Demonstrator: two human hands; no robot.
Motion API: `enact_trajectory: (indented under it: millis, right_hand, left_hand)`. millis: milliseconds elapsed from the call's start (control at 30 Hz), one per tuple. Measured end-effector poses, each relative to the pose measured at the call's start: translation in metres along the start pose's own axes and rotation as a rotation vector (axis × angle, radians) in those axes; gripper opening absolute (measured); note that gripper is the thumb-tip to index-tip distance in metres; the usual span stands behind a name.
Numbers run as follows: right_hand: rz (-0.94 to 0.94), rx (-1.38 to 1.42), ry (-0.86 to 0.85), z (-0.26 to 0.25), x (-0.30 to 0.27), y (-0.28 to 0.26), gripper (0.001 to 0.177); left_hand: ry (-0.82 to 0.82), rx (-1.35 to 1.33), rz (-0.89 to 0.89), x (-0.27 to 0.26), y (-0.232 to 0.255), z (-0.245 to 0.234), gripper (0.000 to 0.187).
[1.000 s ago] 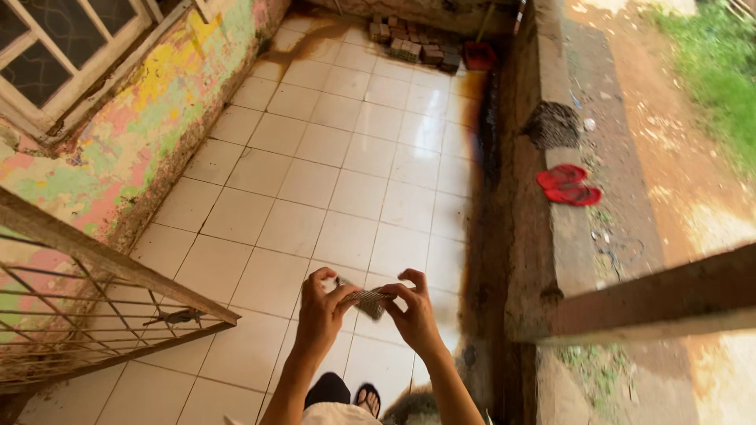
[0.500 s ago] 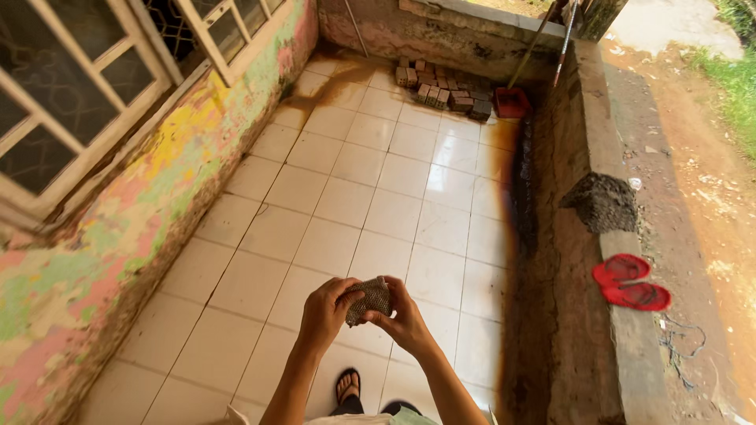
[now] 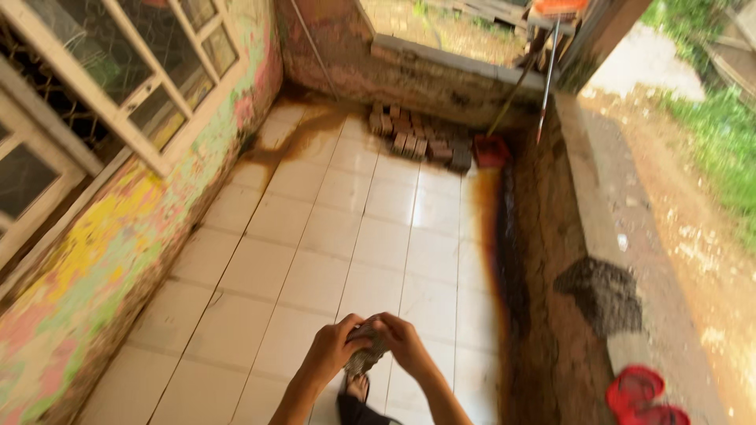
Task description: The person mops a tiled floor using a mop, moving it around the corners and along the edges, then picks up and unfolds a piece of cloth.
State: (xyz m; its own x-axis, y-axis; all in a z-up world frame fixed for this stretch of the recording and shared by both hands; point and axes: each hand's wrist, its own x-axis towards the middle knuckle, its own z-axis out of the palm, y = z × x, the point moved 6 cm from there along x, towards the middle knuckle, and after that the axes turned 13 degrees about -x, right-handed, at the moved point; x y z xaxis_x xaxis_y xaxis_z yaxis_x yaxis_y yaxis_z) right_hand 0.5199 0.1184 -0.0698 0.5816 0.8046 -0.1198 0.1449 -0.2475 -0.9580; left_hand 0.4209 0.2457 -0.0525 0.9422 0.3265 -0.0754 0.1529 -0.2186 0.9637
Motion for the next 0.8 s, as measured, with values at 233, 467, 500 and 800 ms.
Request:
enact_trajectory:
  millis: [233, 467, 500, 800]
  right_hand:
    - [-0.143, -0.339, 0.176, -0.050, 0.214, -0.029, 0.024]
    - [-0.038, -0.199, -0.015, -0.055, 0.417, -0.026, 0.023]
    - [-0.051, -0.188, -0.022, -0.059, 0.448, -0.031, 0.023]
    - [-0.016, 0.145, 0.052, -0.159, 0.684, -0.032, 0.031]
  left_hand:
    - [0.171, -0.179, -0.109, 0.172, -0.020, -0.086, 0.029]
    - [0.223, -0.160, -0.212, 0.337, -0.064, -0.208, 0.030]
    - [0.259, -0.159, -0.186, 0.364, -0.065, -0.230, 0.031]
    - [0.204, -0.376, 0.129, 0.645, -0.037, -0.331, 0.054]
